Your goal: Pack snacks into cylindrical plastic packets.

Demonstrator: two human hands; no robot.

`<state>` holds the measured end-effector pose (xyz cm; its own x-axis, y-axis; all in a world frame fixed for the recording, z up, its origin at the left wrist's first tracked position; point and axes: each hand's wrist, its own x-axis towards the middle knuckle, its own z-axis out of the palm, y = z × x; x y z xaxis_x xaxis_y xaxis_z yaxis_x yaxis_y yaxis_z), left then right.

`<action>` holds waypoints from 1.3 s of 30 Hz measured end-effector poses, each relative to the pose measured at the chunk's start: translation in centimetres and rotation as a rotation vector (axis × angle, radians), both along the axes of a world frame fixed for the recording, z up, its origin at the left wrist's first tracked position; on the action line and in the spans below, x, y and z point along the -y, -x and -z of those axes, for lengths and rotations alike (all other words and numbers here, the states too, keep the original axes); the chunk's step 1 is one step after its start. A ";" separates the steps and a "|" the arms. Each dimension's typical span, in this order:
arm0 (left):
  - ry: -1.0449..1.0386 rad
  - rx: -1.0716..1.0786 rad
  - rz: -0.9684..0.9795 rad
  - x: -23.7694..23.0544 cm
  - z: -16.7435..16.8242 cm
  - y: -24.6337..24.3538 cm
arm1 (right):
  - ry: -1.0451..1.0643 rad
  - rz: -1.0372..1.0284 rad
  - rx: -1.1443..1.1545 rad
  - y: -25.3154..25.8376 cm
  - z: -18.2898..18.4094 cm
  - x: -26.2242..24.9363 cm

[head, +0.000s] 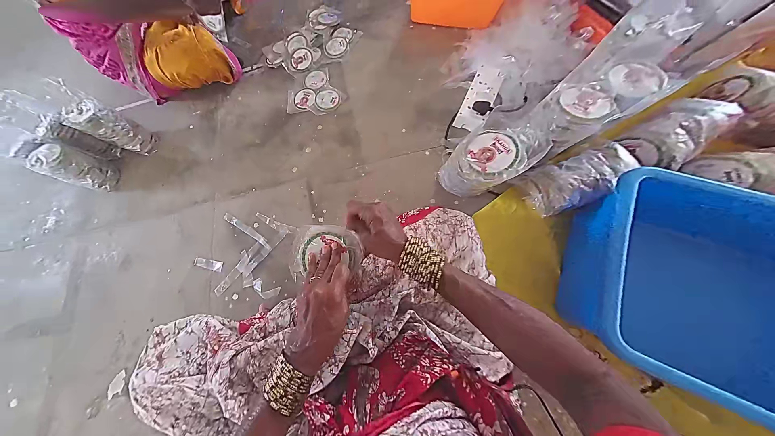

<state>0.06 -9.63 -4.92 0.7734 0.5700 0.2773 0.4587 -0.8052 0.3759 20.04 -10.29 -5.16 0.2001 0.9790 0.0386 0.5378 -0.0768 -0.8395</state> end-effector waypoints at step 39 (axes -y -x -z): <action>0.124 0.112 -0.020 -0.9 0.4 0.4 | -0.076 0.238 0.071 -1.2 -1.2 -1.7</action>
<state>-0.32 -8.69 -5.34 0.7298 0.6203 0.2876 0.4237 -0.7404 0.5219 21.24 -8.59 -3.97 0.4184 0.8986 0.1323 0.5700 -0.1464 -0.8085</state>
